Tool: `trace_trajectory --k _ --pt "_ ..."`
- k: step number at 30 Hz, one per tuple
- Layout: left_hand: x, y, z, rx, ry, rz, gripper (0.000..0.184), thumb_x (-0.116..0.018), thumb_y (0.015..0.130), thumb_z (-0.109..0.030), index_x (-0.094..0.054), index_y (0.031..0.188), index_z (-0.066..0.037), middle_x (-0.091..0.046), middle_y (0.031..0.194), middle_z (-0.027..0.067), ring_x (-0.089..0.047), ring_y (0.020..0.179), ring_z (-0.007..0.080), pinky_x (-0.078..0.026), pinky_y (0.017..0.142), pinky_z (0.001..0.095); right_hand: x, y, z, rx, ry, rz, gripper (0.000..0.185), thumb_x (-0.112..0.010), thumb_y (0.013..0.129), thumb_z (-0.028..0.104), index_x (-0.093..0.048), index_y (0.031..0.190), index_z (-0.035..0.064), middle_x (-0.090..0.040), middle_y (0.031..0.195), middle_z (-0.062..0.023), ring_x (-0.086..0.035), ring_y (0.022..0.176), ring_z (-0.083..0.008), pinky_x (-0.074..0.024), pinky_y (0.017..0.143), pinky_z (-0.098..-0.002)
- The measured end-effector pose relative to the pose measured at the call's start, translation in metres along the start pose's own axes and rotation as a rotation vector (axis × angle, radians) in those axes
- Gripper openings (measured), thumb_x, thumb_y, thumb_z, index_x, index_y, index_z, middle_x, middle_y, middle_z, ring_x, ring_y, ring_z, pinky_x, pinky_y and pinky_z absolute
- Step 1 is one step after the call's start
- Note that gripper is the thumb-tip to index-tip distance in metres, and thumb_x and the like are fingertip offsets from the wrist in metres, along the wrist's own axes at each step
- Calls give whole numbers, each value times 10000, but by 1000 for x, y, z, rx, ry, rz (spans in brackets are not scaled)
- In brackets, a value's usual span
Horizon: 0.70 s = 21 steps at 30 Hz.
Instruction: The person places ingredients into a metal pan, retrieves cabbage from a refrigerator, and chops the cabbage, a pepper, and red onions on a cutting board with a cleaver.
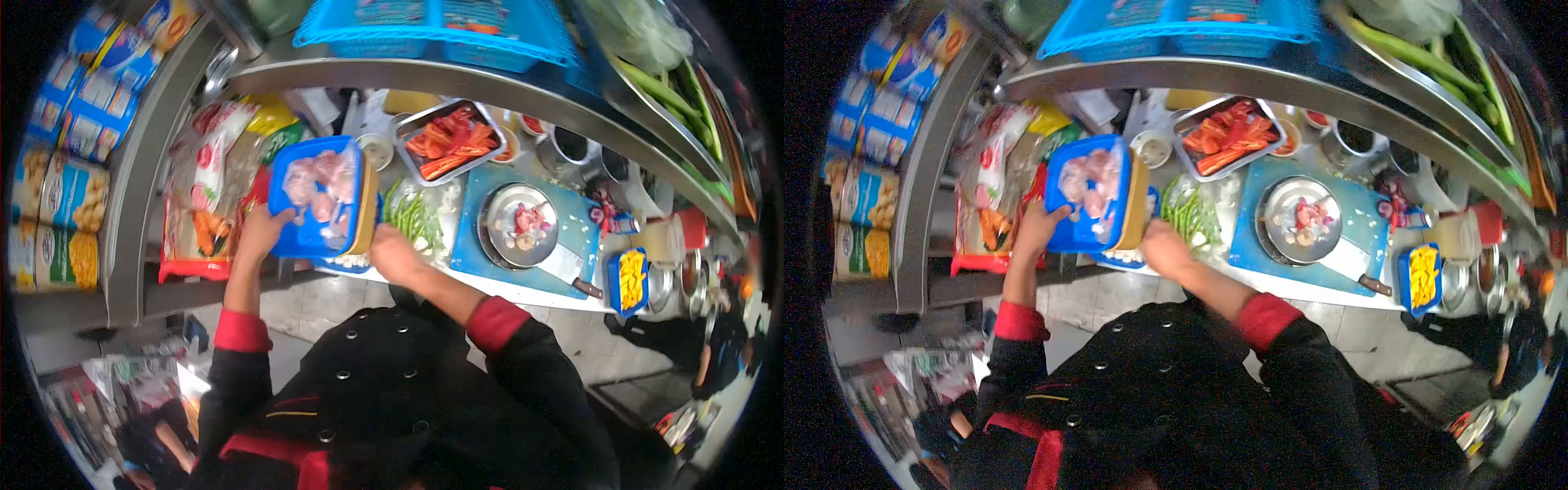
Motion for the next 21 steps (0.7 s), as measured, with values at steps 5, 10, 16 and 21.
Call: trace_trajectory --k 5,10,16,21 --pt "16 -10 -40 29 -102 3 244 -693 881 -196 -720 991 21 -727 829 105 -676 720 168 -524 678 340 -87 45 -6 -56 -391 326 564 -517 924 210 -451 1454 33 -329 1569 -197 -215 1469 -455 -300 1129 -539" --pt "20 -33 -43 77 -181 3 208 -679 901 -144 -704 1016 28 -729 865 105 -670 708 154 -528 666 319 -100 47 -28 17 -508 383 528 -499 919 181 -490 1426 33 -443 1483 -176 -338 1401 -451 -442 1007 -459" --pt "18 -43 -24 82 -240 -60 199 -682 900 -149 -703 965 38 -721 794 87 -648 649 136 -504 610 305 -74 62 -29 -114 -87 210 279 -516 907 195 -689 1023 9 -706 1036 -216 -706 925 -348 -560 808 -457" --pt "14 -54 -14 82 -276 -85 205 -691 903 -171 -702 957 27 -716 787 82 -640 652 132 -499 617 300 -31 57 -13 -15 -11 190 215 -623 849 226 -729 927 57 -706 933 -237 -691 890 -388 -560 768 -457"
Point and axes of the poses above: each hand's wrist, its own y-axis towards the middle knuckle, its own x-axis out of the back of the hand, z = x × y, the point moved 6 cm from there along y, towards the middle knuckle
